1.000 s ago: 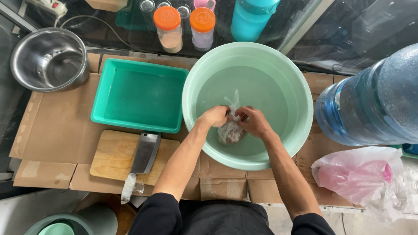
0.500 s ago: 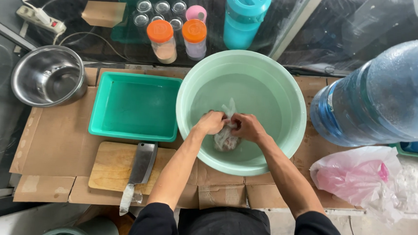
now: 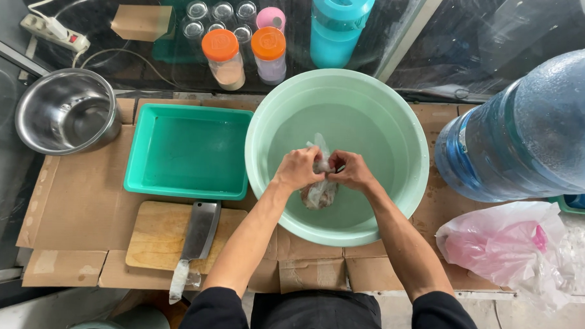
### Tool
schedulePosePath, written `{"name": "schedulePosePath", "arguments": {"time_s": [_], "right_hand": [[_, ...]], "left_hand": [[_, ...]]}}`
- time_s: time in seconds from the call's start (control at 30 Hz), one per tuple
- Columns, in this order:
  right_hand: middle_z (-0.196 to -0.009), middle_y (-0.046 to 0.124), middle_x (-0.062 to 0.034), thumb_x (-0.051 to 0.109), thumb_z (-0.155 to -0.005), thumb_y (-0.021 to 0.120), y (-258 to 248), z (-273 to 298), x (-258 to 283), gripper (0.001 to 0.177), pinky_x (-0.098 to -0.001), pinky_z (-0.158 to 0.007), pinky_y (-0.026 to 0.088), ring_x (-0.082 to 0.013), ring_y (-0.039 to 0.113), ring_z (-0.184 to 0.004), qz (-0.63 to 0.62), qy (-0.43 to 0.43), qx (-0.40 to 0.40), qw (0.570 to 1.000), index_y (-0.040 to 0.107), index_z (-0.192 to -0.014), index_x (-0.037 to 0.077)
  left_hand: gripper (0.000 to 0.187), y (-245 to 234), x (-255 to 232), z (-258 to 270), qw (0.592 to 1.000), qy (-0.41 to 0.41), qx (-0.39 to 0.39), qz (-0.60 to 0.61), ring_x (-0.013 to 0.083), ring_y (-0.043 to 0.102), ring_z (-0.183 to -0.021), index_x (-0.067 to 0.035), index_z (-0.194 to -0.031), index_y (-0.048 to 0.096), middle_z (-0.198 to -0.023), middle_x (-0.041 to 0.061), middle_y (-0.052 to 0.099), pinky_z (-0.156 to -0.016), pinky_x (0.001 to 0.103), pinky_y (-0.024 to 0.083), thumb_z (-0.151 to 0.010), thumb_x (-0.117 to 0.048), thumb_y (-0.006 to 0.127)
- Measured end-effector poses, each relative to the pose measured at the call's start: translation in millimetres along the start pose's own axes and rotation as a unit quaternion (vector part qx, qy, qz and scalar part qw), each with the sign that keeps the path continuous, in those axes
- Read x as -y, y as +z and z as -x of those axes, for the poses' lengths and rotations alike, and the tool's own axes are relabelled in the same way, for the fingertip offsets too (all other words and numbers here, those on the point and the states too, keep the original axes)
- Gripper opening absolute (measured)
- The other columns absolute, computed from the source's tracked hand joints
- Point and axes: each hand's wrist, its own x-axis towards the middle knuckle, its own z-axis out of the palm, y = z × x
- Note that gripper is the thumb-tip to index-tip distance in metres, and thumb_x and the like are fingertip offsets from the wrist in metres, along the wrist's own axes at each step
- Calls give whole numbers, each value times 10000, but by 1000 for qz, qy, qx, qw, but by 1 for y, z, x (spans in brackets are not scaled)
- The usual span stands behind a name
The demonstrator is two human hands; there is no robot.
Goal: The person pours water from a jug into a basin, unwraps raw meat from plastic bags, and washes the meat in the water by hand.
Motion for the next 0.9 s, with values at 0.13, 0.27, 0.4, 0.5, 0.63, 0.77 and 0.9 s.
{"name": "schedulePosePath", "arguments": {"time_s": [0.13,0.27,0.4,0.5,0.63,0.77,0.9], "right_hand": [[-776,650,-12,59,-694,799,3,-2,-2,224,-304,-668,532,-110,594,-734,4,45,7,999,648,-856,21],[-764,632,-4,53,-695,815,4,-1,-6,234,-297,-640,533,-96,583,-722,5,28,-3,1000,617,-815,15],[-735,645,-9,61,-693,855,4,-1,-7,252,-303,-623,530,-94,569,-693,22,20,-3,1000,631,-799,14],[-746,669,-16,67,-696,856,9,4,-5,240,-300,-643,546,-95,590,-694,35,16,-3,999,656,-819,20],[-772,719,-55,88,-697,865,8,0,5,246,-315,-678,557,-128,625,-691,93,9,11,996,686,-855,24],[-833,747,-69,88,-706,838,12,4,8,253,-324,-723,591,-140,685,-736,95,1,39,995,687,-899,26],[-872,763,-74,47,-706,795,13,4,15,277,-345,-752,603,-185,711,-787,113,-21,44,992,710,-968,29]], "left_hand": [[410,19,5,-3,996,61,-52,-37,341,720,-883,-66,-1029,682,-980,149,732,-763,433,595,-684,-220,840],[360,20,9,-5,987,128,-54,-79,304,712,-937,-85,-1007,680,-968,100,717,-785,421,585,-699,-205,821],[432,26,11,-6,969,197,-25,-149,296,678,-994,-30,-1064,656,-1023,114,663,-819,412,569,-699,-201,810],[409,32,21,-11,962,202,23,-184,303,668,-1006,-19,-1057,642,-1043,125,648,-853,417,563,-765,-258,800],[405,39,31,-18,959,188,62,-201,319,666,-1025,1,-1064,628,-1048,155,647,-849,417,562,-823,-297,760],[385,44,33,-10,971,131,107,-167,343,659,-1062,-1,-1077,636,-1094,180,656,-884,435,555,-852,-306,704],[394,28,32,-7,981,44,166,-85,407,643,-1070,25,-1100,634,-1139,237,656,-930,483,522,-872,-296,644]]}}
